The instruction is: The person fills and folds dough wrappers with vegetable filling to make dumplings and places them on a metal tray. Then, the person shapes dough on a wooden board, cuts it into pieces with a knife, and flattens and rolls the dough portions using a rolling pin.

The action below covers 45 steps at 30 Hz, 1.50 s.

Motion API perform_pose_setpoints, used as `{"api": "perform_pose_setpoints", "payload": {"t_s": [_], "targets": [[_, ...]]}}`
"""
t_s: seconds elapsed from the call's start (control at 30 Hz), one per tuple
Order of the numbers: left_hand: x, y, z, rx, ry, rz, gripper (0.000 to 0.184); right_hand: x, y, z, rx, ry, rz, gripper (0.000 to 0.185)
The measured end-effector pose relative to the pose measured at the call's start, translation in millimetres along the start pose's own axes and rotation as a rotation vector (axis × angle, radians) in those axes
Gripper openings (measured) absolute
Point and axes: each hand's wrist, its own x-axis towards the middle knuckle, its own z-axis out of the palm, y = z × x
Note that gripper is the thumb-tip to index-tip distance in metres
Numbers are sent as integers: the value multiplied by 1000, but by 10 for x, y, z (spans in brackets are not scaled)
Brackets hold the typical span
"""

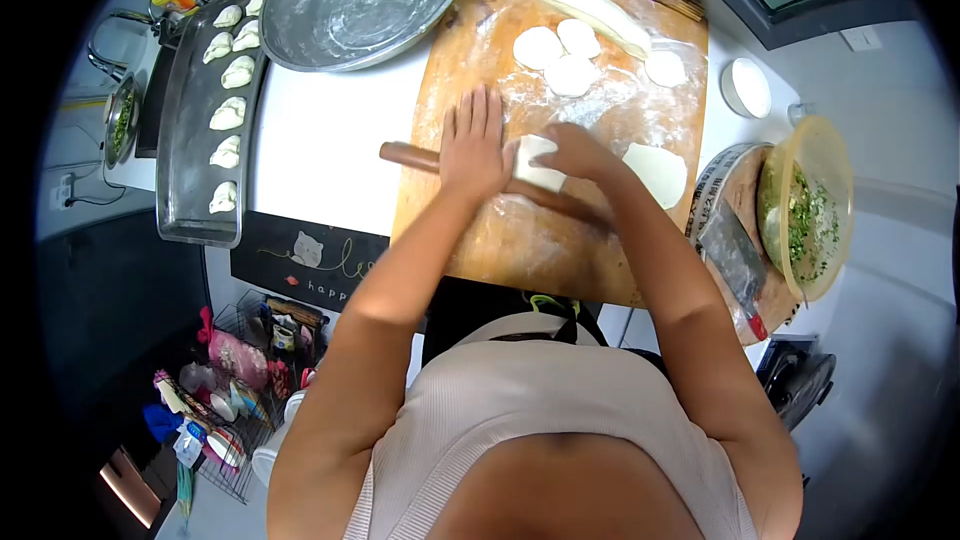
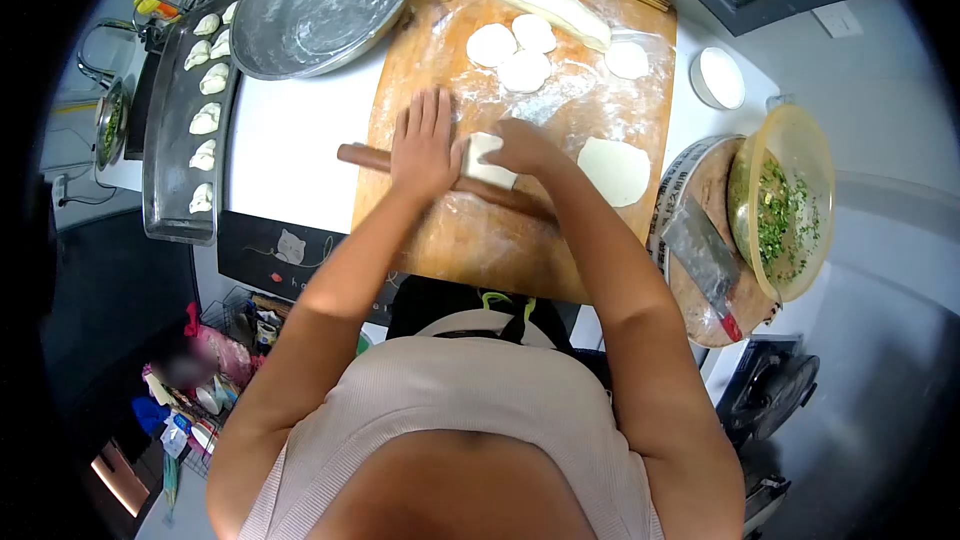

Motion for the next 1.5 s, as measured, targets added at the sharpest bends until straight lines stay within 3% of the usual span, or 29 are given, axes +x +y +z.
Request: {"api": "perform_pose_setpoints", "payload": {"t_s": [0.03,0.07,0.17,0.27,0.37,0.4,0.5,0.57,0.7,0.73,0.83,0.87,0.97,1.0,1.1,1.13,1.2,1.27,1.37,1.4,1.5], "targets": [[178,-10,47,-15,34,-8,71,18,-40,86,-48,129,-44,49],[236,13,45,-30,69,-21,71,17,-211,-24,16,18,-7,45],[-65,73,-156,-46,17,7,71,64,-232,-31,-31,-3,53,39],[-1014,15,-255,-162,-151,70,72,-18,16,142,334,283,329,42],[-902,26,-266,-110,-146,30,72,-210,166,-24,103,-39,105,43],[-673,49,-172,-57,-139,9,72,-255,-26,-271,334,-433,304,50],[11,80,25,26,-35,-64,71,-173,-3,-185,11,-143,-2,51],[399,60,149,-3,-4,-91,72,17,71,17,8,55,-74,51],[-171,130,-99,-80,-9,-19,73,151,-47,24,-49,-40,82,45],[-495,123,-180,-56,-72,10,73,107,1,66,7,81,65,41],[-1070,118,-297,-47,-188,23,73,26,389,244,382,237,302,41],[-1100,110,-308,-54,-207,13,73,-49,397,139,235,138,216,32],[-581,164,-190,-14,-214,-29,72,-236,-8,-353,254,-423,307,40],[-381,168,-138,15,-181,-16,72,-218,33,-300,233,-305,90,47],[259,138,117,-17,-32,-35,73,-6,117,-3,54,79,14,48],[406,143,117,-9,-13,-40,73,12,-17,-49,-12,87,1,48],[364,203,15,-118,56,-11,72,103,-63,-28,-65,28,90,46],[-264,204,-68,-92,-11,81,73,55,-84,-101,-4,16,170,46],[-1052,184,-226,-104,-153,123,78,-30,317,151,348,348,375,49],[-1137,192,-259,-129,-168,105,77,7,700,314,316,328,308,43],[-912,218,-195,-70,-159,72,73,-480,323,-368,38,-350,220,40]]}}
